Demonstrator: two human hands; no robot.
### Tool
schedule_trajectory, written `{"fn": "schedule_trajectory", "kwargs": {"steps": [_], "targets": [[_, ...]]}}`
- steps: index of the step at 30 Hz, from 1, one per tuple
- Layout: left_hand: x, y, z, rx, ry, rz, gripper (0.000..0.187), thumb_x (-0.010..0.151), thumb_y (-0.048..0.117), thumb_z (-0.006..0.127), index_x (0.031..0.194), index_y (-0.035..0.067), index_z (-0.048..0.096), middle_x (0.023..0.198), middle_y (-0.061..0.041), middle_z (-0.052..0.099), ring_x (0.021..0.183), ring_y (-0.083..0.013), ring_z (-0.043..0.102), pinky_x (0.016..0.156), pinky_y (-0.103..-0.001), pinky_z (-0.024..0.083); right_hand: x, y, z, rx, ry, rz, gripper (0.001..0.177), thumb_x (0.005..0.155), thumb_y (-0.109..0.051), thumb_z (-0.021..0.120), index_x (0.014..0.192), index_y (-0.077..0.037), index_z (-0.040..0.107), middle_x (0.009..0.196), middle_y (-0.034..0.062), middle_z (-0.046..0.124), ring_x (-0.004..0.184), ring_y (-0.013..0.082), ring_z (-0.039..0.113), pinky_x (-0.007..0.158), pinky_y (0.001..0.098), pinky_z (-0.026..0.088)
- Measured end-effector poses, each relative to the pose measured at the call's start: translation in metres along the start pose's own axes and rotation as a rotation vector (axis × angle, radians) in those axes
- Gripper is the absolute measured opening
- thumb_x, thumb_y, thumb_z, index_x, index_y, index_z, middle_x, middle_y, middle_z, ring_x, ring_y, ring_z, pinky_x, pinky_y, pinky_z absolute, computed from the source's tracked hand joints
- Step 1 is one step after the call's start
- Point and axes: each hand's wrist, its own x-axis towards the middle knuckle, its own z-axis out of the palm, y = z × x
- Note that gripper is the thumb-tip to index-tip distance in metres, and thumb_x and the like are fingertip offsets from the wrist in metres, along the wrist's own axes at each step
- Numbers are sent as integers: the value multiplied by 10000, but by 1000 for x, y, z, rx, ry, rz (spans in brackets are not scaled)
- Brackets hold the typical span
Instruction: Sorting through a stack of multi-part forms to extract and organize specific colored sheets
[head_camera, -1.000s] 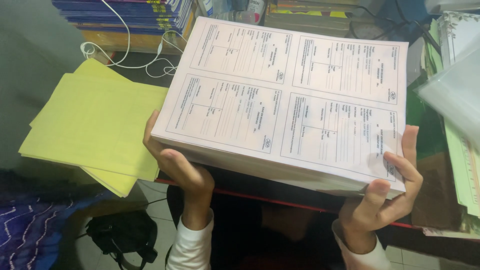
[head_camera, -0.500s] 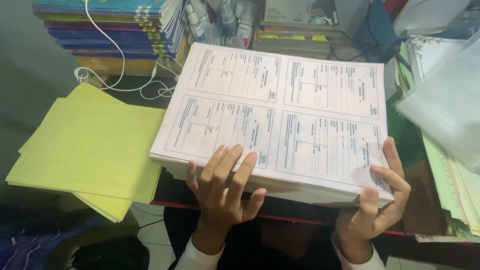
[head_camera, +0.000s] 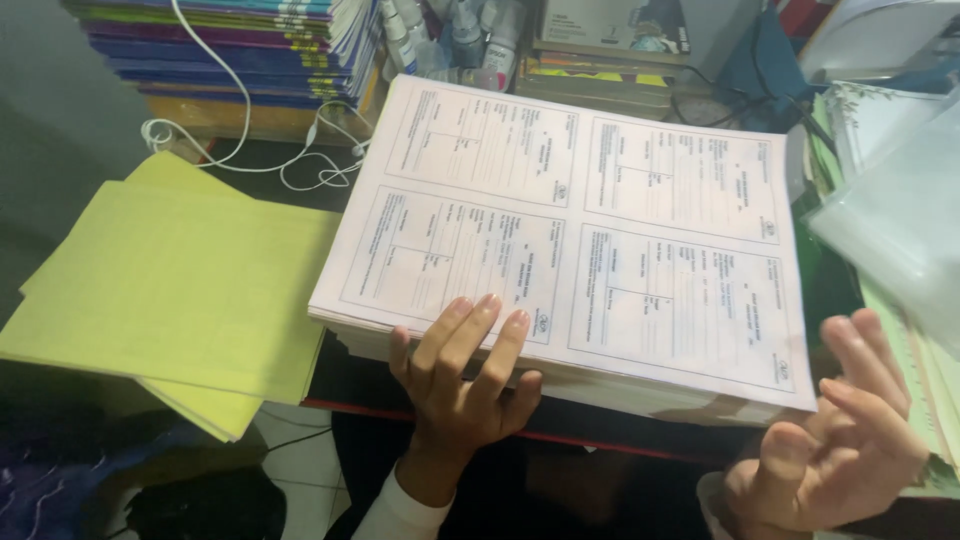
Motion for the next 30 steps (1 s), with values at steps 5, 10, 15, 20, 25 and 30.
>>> {"fn": "schedule_trajectory", "kwargs": {"steps": [5,10,15,20,25,30], "targets": [[2,1,-10,-2,-69,-26,329,915,376,412,988,142,631,1060,-47,618,1063,-197,529,1104,-395,144,-10,11,2,15,-78,17,278,886,-181,462,804,79,514,851,231,578,970,440,606,1015,496,466],[5,3,-19,-36,-144,-63,332,916,334,407,1019,122,641,1112,-62,622,1112,-210,533,1110,-421,107,-9,10,1,-27,-108,10,317,949,-120,422,725,93,490,831,256,567,954,442,593,1133,579,452],[7,14,-20,-72,-199,-159,413,887,416,387,1066,108,596,1152,-79,580,1166,-245,483,1102,-430,120,-9,20,10,21,15,-35,215,833,-13,426,629,54,446,724,230,549,814,398,571,1046,556,466],[26,45,-20,-41,-224,-39,417,911,480,362,1103,174,571,1245,-44,542,1240,-213,423,1116,-423,83,-6,23,11,20,61,-46,219,802,-37,437,599,45,445,691,214,549,779,394,585,992,551,478],[56,58,-13,-123,-377,21,482,938,477,328,1197,156,579,1255,-82,580,1213,-242,506,1074,-468,128,-2,26,9,23,39,-99,235,810,-52,440,590,29,459,688,205,561,770,396,592,967,562,472],[56,56,-12,29,-381,81,519,941,484,257,1132,167,621,1177,-40,619,1097,-179,567,944,-310,285,-1,27,9,38,45,-88,289,855,-134,434,609,14,463,707,191,568,788,390,595,947,529,474]]}}
